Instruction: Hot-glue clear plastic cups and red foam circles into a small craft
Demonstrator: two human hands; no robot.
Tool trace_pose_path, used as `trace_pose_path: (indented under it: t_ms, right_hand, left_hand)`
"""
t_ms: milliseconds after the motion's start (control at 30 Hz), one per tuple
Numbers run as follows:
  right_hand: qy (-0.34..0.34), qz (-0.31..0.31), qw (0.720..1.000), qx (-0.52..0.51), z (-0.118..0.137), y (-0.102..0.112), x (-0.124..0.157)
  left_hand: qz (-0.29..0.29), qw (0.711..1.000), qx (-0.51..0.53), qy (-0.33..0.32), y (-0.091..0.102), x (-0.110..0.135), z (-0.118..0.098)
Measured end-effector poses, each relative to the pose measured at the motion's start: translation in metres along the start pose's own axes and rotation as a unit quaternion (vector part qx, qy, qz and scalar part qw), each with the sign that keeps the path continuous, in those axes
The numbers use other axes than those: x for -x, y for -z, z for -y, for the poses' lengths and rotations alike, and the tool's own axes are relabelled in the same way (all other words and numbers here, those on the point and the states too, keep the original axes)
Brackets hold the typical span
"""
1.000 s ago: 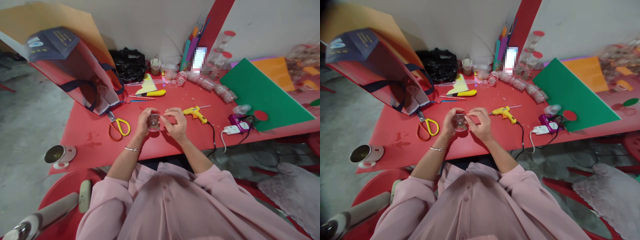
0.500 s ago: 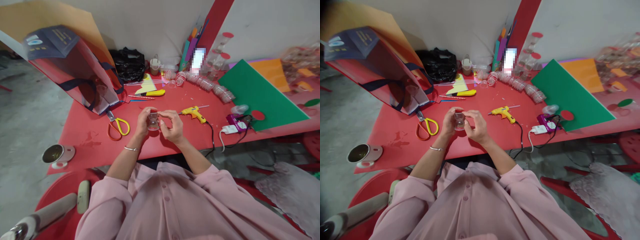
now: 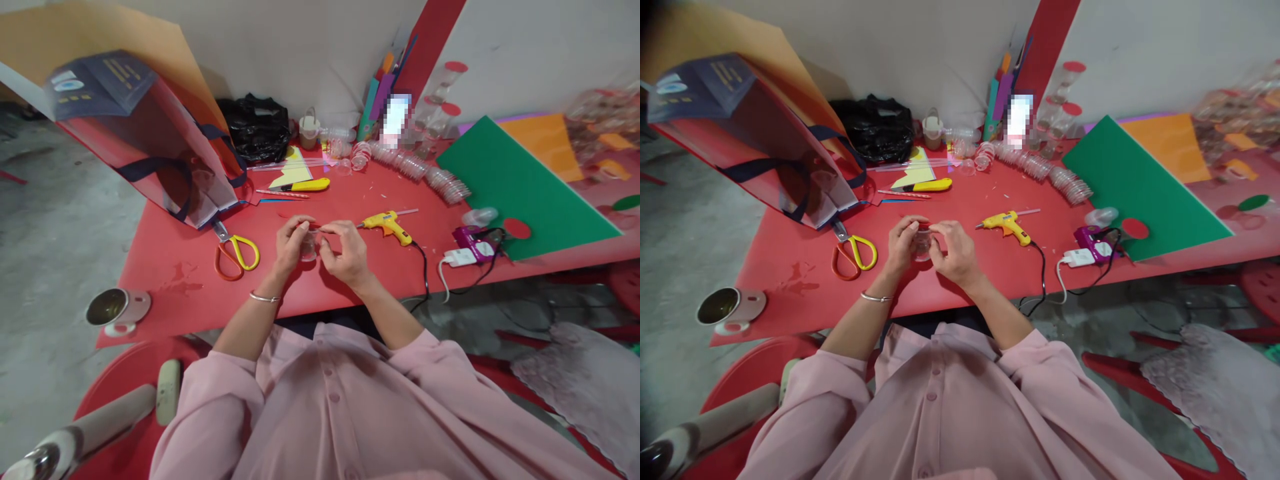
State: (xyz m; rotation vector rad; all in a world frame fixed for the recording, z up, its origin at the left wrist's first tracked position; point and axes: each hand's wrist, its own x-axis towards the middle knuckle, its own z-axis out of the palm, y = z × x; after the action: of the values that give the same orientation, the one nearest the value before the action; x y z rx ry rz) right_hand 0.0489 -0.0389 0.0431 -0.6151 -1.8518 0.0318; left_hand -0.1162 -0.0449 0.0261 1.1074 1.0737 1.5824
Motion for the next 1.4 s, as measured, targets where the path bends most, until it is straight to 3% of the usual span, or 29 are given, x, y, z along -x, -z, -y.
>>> trace_pose_path:
  t_ms: [400, 567, 833, 1167, 1400]
  right_hand:
    - [-0.081, -0.005, 0.997, -0.016, -0.005, -0.003, 0.009]
    - [-0.095, -0.015, 0.995, -0.001, 0.003, -0.007, 0.012]
    - [-0.105, -0.018, 0.994, 0.027, 0.007, -0.012, 0.015]
    - [-0.092, -0.005, 0.994, 0.056, 0.018, -0.008, 0.009]
    - [-0.066, 0.005, 0.996, 0.058, 0.026, -0.010, 0.008]
  left_hand:
    - [0.005, 0.994, -0.094, -0.051, 0.000, 0.004, 0.004]
    - [-0.029, 0.984, -0.157, -0.074, 0.000, 0.007, 0.011]
    - [-0.048, 0.962, -0.223, -0.150, 0.001, 0.010, 0.012]
    - [-0.067, 0.937, -0.300, -0.165, -0.002, 0.015, 0.002]
    - [-0.062, 0.936, -0.304, -0.168, -0.001, 0.016, 0.002]
